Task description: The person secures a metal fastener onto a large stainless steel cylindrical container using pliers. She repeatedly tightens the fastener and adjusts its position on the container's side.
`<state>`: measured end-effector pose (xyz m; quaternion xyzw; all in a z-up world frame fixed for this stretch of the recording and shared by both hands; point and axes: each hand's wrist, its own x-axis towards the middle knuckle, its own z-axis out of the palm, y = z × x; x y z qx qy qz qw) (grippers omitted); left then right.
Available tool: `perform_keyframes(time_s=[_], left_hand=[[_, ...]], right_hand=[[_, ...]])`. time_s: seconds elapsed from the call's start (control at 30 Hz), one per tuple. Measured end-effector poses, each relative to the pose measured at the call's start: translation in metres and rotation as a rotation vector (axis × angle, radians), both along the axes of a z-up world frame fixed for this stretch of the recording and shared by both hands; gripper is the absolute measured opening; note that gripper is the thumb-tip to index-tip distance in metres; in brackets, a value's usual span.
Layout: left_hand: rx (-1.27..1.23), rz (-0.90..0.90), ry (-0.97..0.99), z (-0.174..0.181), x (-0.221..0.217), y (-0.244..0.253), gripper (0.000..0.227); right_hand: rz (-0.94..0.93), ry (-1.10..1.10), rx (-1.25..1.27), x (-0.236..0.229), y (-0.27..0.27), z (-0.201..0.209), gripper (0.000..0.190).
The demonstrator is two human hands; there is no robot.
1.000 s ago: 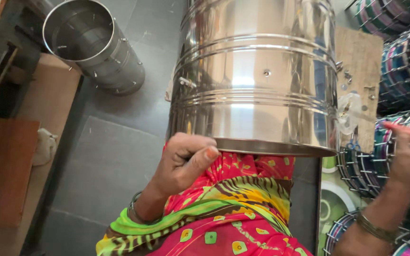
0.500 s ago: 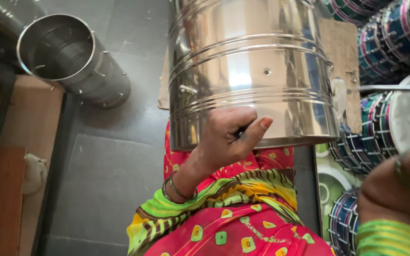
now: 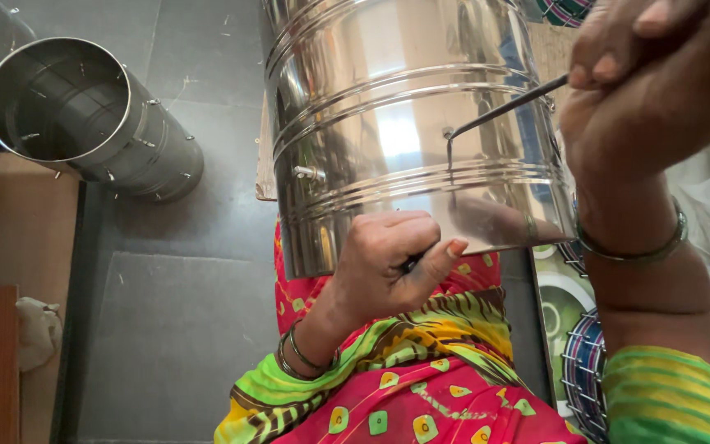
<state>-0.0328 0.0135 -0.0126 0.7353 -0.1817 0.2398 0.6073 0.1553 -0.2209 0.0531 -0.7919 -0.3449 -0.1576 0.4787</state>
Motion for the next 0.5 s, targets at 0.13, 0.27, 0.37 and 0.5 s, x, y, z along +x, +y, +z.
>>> perform_keyframes(time_s=[0.13, 0.27, 0.37, 0.5], left_hand=[[-0.004, -0.015, -0.010, 0.000, -0.001, 0.000, 0.037], [0.001, -0.031, -0.012, -0.001, -0.002, 0.000, 0.038], [0.053, -0.013, -0.030, -0.001, 0.000, -0.003, 0.041], [0.049, 0.044, -0.050, 0.004, 0.005, -0.016, 0.038]], right_hand=[[0.009, -0.020, -0.028, 0.001, 0.006, 0.003, 0.023], [0.011, -0.050, -0.056, 0.002, 0.009, 0.008, 0.023], [0.023, -0.077, -0.085, 0.006, 0.008, 0.011, 0.023], [0.072, -0.108, -0.110, 0.003, 0.018, 0.005, 0.023]])
